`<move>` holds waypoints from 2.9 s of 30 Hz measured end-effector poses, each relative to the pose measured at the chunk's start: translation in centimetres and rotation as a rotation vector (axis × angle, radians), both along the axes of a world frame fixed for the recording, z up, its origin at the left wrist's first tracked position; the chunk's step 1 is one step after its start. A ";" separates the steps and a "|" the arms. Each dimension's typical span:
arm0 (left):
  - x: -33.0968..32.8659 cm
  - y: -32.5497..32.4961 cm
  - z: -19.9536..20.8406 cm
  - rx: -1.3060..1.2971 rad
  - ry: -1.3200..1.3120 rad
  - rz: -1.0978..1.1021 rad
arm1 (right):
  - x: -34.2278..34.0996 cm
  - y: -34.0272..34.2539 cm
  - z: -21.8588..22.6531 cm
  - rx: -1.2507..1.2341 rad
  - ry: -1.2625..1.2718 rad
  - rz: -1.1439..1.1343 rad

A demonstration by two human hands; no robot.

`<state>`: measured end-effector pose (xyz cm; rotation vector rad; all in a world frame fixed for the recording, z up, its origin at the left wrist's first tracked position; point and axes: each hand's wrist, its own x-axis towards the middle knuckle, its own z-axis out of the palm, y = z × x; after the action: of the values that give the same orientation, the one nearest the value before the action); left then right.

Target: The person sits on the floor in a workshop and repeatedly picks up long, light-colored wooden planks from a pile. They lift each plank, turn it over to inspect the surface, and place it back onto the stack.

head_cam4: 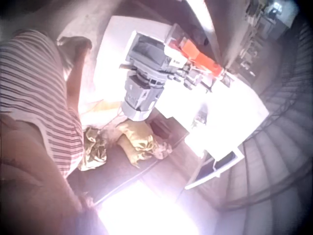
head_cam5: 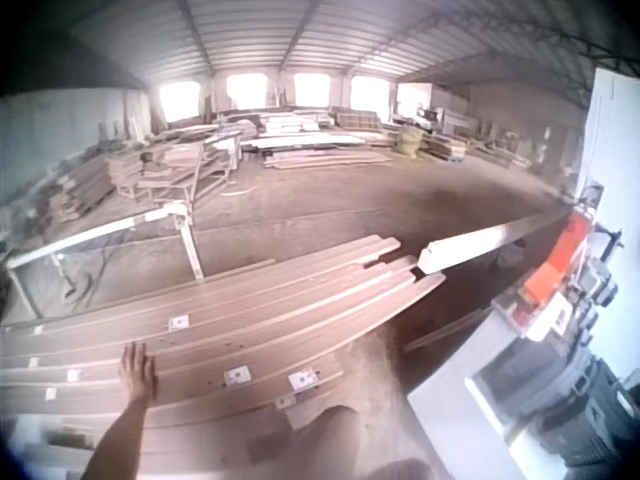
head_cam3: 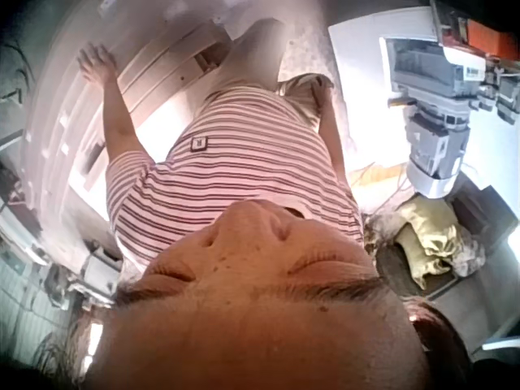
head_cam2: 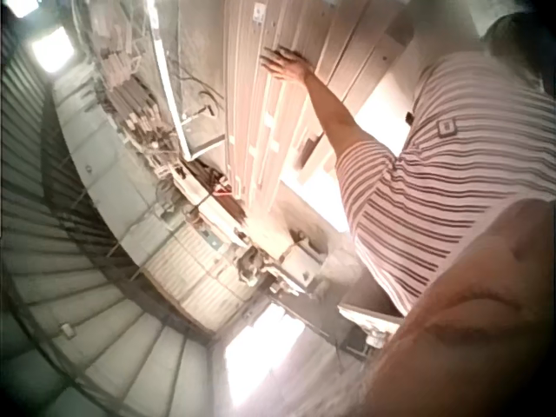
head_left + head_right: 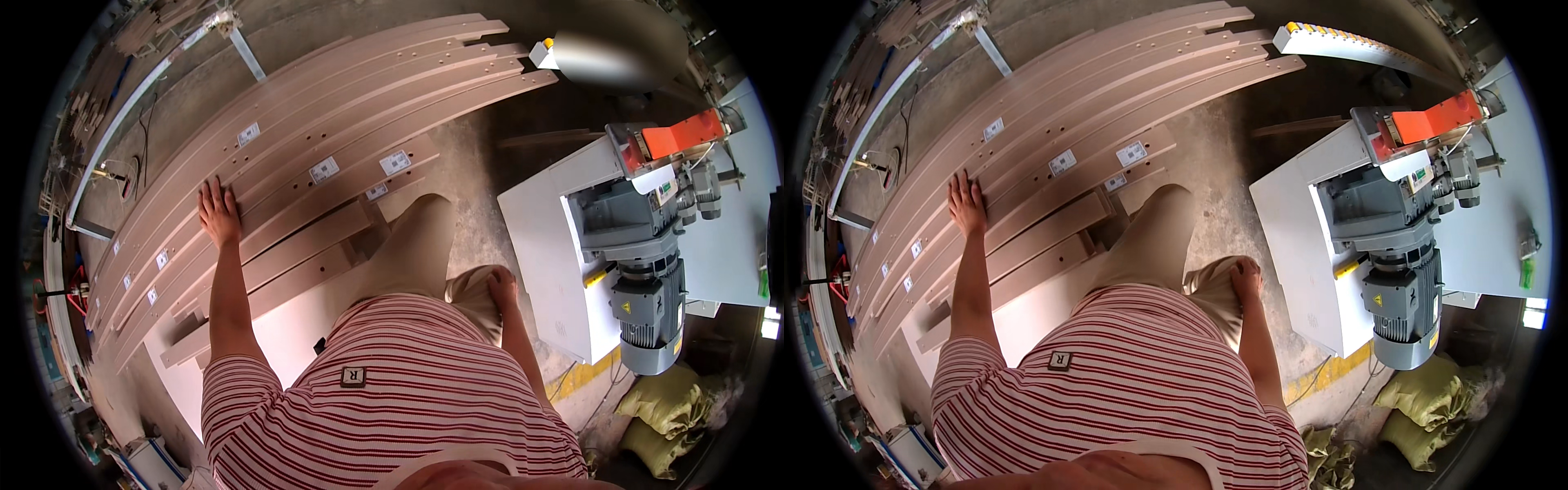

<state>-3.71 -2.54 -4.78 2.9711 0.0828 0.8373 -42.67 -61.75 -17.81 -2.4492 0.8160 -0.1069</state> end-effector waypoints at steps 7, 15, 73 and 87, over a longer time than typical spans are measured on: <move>-0.4 0.1 0.1 -0.027 -0.009 -0.006 | 0.4 -0.7 -0.6 0.090 0.129 0.036; -0.1 -0.5 -0.4 -0.025 -0.168 -0.196 | 0.4 -0.9 -0.8 0.201 0.233 -0.090; -19.2 -23.9 -1.4 -0.194 0.998 -1.070 | -0.9 -0.2 1.6 0.154 0.380 -0.247; -19.0 -26.6 1.1 -0.206 0.710 -1.241 | 1.7 -6.4 -0.9 0.269 -0.095 -0.234</move>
<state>-22.76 -29.11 -3.63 2.2322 -1.3347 -0.3439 -40.93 -68.12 -18.74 -2.0764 1.0032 -0.1859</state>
